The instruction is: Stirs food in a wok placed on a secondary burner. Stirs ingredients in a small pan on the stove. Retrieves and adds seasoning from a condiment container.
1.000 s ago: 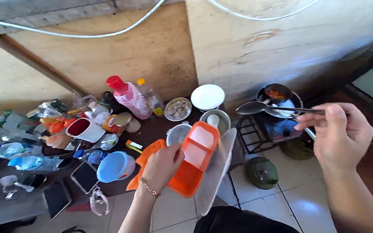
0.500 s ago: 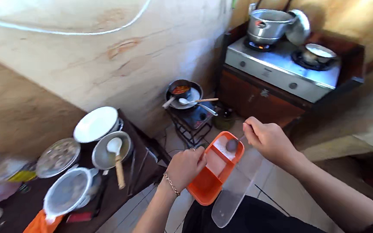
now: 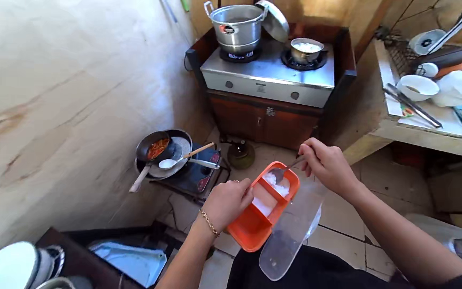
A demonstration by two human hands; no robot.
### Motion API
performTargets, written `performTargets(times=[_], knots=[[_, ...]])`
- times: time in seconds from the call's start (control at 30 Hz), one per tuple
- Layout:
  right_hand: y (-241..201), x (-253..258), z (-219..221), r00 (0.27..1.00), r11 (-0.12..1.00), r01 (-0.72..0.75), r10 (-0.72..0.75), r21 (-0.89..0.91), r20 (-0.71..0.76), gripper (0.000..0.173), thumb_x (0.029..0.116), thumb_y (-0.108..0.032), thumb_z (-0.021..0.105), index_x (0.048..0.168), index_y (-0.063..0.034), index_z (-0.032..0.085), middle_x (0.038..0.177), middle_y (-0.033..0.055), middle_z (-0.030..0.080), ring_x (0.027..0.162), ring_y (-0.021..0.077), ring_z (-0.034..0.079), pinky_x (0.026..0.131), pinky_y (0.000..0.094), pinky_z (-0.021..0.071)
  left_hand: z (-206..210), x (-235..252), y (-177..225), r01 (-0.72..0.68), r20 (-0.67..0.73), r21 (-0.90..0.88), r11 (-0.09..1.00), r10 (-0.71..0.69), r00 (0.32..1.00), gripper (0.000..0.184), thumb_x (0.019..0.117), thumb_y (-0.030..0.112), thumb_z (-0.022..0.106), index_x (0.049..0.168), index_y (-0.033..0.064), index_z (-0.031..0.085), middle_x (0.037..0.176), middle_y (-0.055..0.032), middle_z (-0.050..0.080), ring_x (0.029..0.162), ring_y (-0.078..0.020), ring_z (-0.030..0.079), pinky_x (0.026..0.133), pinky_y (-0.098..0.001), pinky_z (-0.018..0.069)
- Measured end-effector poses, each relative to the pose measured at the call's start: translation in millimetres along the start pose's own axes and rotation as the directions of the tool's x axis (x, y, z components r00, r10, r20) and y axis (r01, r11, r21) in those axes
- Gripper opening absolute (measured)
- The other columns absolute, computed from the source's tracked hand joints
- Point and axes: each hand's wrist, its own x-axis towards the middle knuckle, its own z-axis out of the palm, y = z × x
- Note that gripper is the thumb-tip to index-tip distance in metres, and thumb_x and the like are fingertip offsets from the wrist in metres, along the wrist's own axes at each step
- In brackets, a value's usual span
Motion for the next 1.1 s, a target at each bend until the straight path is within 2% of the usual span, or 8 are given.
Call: performTargets(times=[0.3, 0.53, 0.7, 0.77, 0.87, 0.97, 1.03, 1.1], knots=[[76.5, 139.2, -5.9, 0.967, 0.94, -0.221, 0.245, 0.259, -0.066, 0.03, 0.1095, -0.016, 0.038, 0.103, 0.0004, 0.062, 0.066, -0.0051, 0.066, 0.054, -0.0007, 0.063, 0.054, 0.0173, 0.056, -60.3, 134.5, -66.1, -0.034, -0.055, -0.041, 0.999, 0.031, 0.998, 0.031, 0.1053, 0.021, 0.049, 0.102, -0.0035, 0.068, 0.085, -0.023, 0.068, 0.083, -0.0416, 0.07, 0.073, -0.0576, 0.0533], [102.3, 261.2, 7.6, 0.966, 0.903, -0.192, 0.244, 0.384, -0.09, 0.028, 0.1096, -0.014, 0.037, 0.104, 0.0, 0.061, 0.065, -0.0063, 0.066, 0.053, 0.0004, 0.063, 0.052, 0.0179, 0.0555, -122.7, 202.8, -120.7, 0.082, -0.087, -0.034, 0.996, -0.085, 0.993, 0.032, 0.106, 0.023, 0.048, 0.106, -0.0027, 0.068, 0.089, -0.0229, 0.069, 0.086, -0.0418, 0.07, 0.076, -0.058, 0.0531], [107.8, 348.6, 6.1, 0.931, 0.774, -0.181, 0.333, 0.606, -0.148, 0.026, 0.1103, -0.011, 0.034, 0.1, -0.0027, 0.057, 0.061, -0.0054, 0.066, 0.05, 0.0042, 0.064, 0.05, 0.0206, 0.057, -157.5, 228.8, -148.8, 0.22, -0.069, -0.076, 0.973, -0.225, 0.972, 0.033, 0.1067, 0.023, 0.048, 0.111, -0.0026, 0.068, 0.094, -0.0244, 0.07, 0.092, -0.0424, 0.07, 0.082, -0.0589, 0.0528], [110.9, 390.4, 0.5, 0.92, 0.77, -0.124, 0.326, 0.626, -0.219, 0.027, 0.1103, -0.011, 0.034, 0.102, 0.0004, 0.057, 0.062, -0.0048, 0.067, 0.051, 0.0047, 0.065, 0.055, 0.0224, 0.0586, -166.9, 236.1, -158.3, 0.276, -0.071, -0.088, 0.957, -0.283, 0.957, 0.034, 0.1072, 0.024, 0.048, 0.114, -0.0019, 0.068, 0.096, -0.0241, 0.071, 0.094, -0.0421, 0.07, 0.083, -0.0585, 0.0529], [121.9, 452.9, -6.4, 0.898, 0.847, 0.004, 0.23, 0.531, -0.374, 0.031, 0.1098, -0.013, 0.034, 0.107, 0.0076, 0.058, 0.069, -0.0002, 0.07, 0.059, 0.0068, 0.068, 0.065, 0.0272, 0.061, -169.7, 240.9, -170.4, 0.339, -0.08, -0.11, 0.934, -0.348, 0.934, 0.034, 0.1074, 0.025, 0.048, 0.114, -0.0013, 0.068, 0.098, -0.0237, 0.071, 0.095, -0.042, 0.071, 0.084, -0.0593, 0.0531], [132.8, 522.9, -2.3, 0.861, 0.942, 0.102, 0.077, 0.32, -0.503, 0.037, 0.1114, -0.018, 0.034, 0.117, 0.0098, 0.058, 0.081, 0.0097, 0.073, 0.07, 0.0136, 0.074, 0.071, 0.0328, 0.0631, -177.2, 241.8, -176.0, 0.393, -0.086, -0.135, 0.91, -0.406, 0.91, 0.035, 0.1073, 0.026, 0.047, 0.113, -0.002, 0.068, 0.096, -0.0241, 0.071, 0.094, -0.0422, 0.07, 0.083, -0.0593, 0.0532], [145.1, 564.1, 11.4, 0.875, 0.989, 0.12, -0.064, 0.087, -0.481, 0.039, 0.1128, -0.019, 0.035, 0.125, 0.0101, 0.057, 0.095, 0.0177, 0.074, 0.084, 0.0226, 0.076, 0.082, 0.0405, 0.0624, -177.8, 239.5, -180.1, 0.411, -0.111, -0.159, 0.898, -0.43, 0.896, 0.034, 0.1067, 0.025, 0.049, 0.11, -0.0028, 0.068, 0.093, -0.0243, 0.071, 0.091, -0.0424, 0.071, 0.081, -0.0593, 0.053], [165.1, 599.8, 28.3, 0.922, 0.975, 0.159, -0.203, -0.154, -0.329, 0.034, 0.1108, -0.011, 0.039, 0.13, 0.0096, 0.058, 0.11, 0.0259, 0.072, 0.1, 0.0376, 0.074, 0.092, 0.0543, 0.0581, -179.4, 239.0, -183.4, 0.428, -0.128, -0.169, 0.888, -0.451, 0.884, 0.033, 0.1061, 0.024, 0.05, 0.109, -0.003, 0.069, 0.092, -0.0241, 0.071, 0.089, -0.042, 0.071, 0.079, -0.0584, 0.0534]])
